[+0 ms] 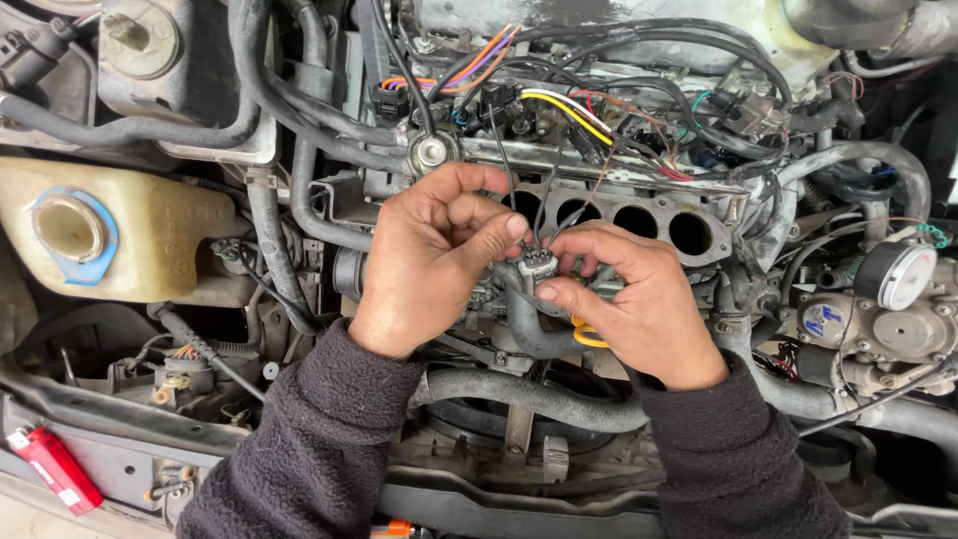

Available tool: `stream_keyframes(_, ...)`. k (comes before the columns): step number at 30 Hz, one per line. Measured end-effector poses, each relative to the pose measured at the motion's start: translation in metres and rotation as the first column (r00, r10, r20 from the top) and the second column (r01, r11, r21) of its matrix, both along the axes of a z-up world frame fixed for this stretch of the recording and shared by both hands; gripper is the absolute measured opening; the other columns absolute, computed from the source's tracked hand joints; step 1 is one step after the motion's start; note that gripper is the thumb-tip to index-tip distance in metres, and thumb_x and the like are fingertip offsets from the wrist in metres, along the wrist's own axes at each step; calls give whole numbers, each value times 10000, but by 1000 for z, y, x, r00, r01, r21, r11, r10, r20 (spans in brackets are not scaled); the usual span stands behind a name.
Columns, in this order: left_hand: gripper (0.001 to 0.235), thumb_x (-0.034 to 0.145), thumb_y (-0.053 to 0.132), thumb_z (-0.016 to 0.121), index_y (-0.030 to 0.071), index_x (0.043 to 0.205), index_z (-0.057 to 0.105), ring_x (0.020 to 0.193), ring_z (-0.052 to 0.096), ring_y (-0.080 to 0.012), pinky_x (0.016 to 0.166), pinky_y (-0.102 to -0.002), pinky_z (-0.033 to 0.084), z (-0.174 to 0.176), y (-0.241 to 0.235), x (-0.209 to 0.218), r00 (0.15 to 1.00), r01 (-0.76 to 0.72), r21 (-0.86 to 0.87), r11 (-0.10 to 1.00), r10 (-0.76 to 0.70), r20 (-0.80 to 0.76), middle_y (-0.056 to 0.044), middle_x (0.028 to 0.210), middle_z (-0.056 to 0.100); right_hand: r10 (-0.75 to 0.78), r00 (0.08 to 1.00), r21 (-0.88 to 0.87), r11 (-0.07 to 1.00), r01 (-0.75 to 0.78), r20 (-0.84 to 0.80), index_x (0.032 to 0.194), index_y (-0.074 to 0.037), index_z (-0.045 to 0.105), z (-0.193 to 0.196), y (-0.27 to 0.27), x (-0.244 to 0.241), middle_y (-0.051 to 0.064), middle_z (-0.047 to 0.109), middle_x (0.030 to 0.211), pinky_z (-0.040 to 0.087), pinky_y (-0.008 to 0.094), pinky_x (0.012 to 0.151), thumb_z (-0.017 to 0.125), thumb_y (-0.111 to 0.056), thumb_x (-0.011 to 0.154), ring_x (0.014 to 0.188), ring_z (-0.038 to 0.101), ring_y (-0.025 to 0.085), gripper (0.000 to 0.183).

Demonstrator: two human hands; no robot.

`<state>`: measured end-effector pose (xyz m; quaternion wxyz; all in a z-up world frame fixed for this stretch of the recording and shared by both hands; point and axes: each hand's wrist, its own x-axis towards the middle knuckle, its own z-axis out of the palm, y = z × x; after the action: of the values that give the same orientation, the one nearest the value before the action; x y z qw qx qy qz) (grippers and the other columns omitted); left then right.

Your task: The person works on a car engine with the hood open, connecting electrical wires and securing them with zip ties. A cat appears and the person briefly touches its head before resuming work on the wiring.

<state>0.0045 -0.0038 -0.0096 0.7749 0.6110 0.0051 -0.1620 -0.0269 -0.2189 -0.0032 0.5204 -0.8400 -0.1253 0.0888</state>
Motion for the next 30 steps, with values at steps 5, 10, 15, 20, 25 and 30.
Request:
stream_keyframes(5,275,966,0,715,-23,1216,604,777,656,-33,707,-207,550,-1,0,-1,1000,-8,-9,1000,8,2,-22,867,747,-3,1000,-42,999,3,-9,1065,-46,713,3,1,2,21,722,929,518,264,722,851,-158,810,770,618,127,311)
stream_keyframes(10,251,980,-10,706,-27,1210,605,790,658,-37,729,-212,554,-5,0,-3,1000,-15,-43,999,15,7,-26,867,744,4,1000,-54,999,-4,-12,1052,-45,711,0,1,2,20,736,957,521,265,720,849,-161,808,767,620,130,303)
stream_keyframes(15,255,970,-22,699,-27,1209,611,801,664,-35,734,-210,553,-2,0,-2,1000,-22,-39,999,21,-21,-25,887,749,20,1000,-38,999,-20,-9,1058,-48,717,-1,1,2,23,741,980,526,267,731,845,-163,817,797,661,123,296)
stream_keyframes(20,258,965,-22,699,-25,1208,612,797,669,-36,730,-209,558,-3,0,-1,999,-31,-37,999,30,-32,-28,885,753,17,1000,-47,999,-18,-5,1053,-46,716,-3,0,2,23,743,982,529,265,733,848,-155,805,797,661,127,301)
stream_keyframes(25,259,967,-29,698,-32,1211,611,803,671,-42,741,-213,560,-6,0,-1,999,-38,-62,997,37,-20,-35,893,755,22,1000,-33,999,-23,-13,1054,-47,719,-2,1,3,25,742,982,527,266,736,844,-144,804,804,662,128,296)
stream_keyframes(30,264,954,-37,696,-41,1203,609,795,676,-49,737,-215,565,-6,0,-1,998,-57,-77,995,54,-40,-39,891,758,2,999,-68,998,-4,-37,1043,-47,722,-3,1,2,23,735,943,524,268,716,856,-149,783,768,626,135,310)
